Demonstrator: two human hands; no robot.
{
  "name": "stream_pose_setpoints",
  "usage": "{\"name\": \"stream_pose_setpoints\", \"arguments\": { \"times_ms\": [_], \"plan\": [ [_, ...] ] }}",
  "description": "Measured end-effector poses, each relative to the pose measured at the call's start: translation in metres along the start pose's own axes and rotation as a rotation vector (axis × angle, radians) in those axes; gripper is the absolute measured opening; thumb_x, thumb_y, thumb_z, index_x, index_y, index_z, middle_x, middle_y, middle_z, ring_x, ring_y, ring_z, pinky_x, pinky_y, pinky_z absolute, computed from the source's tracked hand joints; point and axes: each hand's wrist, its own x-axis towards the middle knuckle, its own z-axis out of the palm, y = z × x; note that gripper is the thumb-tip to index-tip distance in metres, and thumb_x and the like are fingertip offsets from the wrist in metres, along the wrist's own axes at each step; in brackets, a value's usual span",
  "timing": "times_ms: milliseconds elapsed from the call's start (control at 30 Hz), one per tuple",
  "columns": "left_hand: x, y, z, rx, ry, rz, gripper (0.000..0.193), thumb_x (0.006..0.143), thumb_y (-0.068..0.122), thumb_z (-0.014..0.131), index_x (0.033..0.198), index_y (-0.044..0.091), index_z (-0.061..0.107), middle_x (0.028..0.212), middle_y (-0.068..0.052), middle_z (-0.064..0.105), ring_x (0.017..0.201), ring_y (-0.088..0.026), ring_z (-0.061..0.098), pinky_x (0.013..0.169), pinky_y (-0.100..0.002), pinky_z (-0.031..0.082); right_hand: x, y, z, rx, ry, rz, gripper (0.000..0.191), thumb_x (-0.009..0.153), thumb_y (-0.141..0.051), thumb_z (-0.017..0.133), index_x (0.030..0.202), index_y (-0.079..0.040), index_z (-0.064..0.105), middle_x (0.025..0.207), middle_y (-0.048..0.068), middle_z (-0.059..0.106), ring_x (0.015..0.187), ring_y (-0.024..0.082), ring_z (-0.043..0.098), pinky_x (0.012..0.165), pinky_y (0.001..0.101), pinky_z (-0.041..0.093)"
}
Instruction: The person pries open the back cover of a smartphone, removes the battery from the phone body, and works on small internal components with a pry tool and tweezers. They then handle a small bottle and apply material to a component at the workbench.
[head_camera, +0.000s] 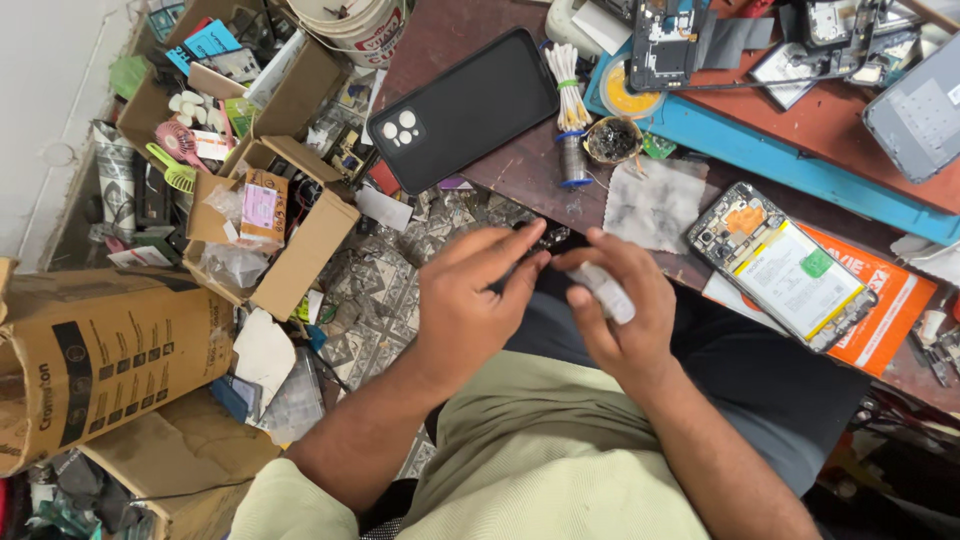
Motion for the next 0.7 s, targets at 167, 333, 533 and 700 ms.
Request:
{"name": "stream_pose_setpoints", "arguments": {
  "times_ms": [167, 333, 533, 700],
  "plan": [
    [-0.0006, 0.0020, 0.0017, 0.016, 0.001, 0.063, 0.033, 0.086, 0.003, 0.084, 0.117, 0.004, 0.074, 0.102, -0.012, 0.074, 0.089, -0.025, 0.073, 0.079, -0.033, 0.059, 0.0063, -0.0015, 0.0002, -0.041, -0.066, -0.056, 0.052, 0.108, -0.038, 0.057, 0.141, 0.002, 0.052, 0.102, 0.010, 0.072, 0.089, 0.029, 0.066, 0.079, 0.0391, 0.052],
    [0.0007, 0.0018, 0.0020, 0.056, -0.013, 0.107, 0.031, 0.086, 0.001, 0.083, 0.116, 0.003, 0.074, 0.101, -0.010, 0.074, 0.088, -0.025, 0.072, 0.079, -0.034, 0.058, 0.0060, 0.0020, 0.0027, -0.098, -0.061, -0.016, 0.045, 0.106, -0.036, 0.061, 0.134, -0.002, 0.058, 0.089, 0.004, 0.074, 0.084, 0.026, 0.068, 0.075, 0.0384, 0.054],
    [0.0015, 0.0029, 0.0011, 0.039, -0.052, 0.098, 0.032, 0.084, 0.000, 0.082, 0.115, 0.002, 0.074, 0.101, -0.011, 0.074, 0.088, -0.025, 0.072, 0.078, -0.034, 0.059, 0.0074, 0.0034, 0.0013, -0.103, -0.053, -0.009, 0.043, 0.104, -0.035, 0.063, 0.133, -0.003, 0.060, 0.086, 0.009, 0.071, 0.078, 0.025, 0.067, 0.071, 0.0372, 0.053],
    [0.0027, 0.0055, 0.0001, 0.039, -0.054, 0.074, 0.029, 0.086, 0.002, 0.083, 0.114, 0.002, 0.075, 0.098, -0.010, 0.073, 0.085, -0.025, 0.071, 0.077, -0.034, 0.058, 0.0100, 0.0018, 0.0017, -0.091, -0.053, -0.139, 0.050, 0.109, -0.036, 0.060, 0.141, 0.001, 0.052, 0.097, 0.010, 0.071, 0.088, 0.029, 0.066, 0.074, 0.0366, 0.053]
  ]
}}
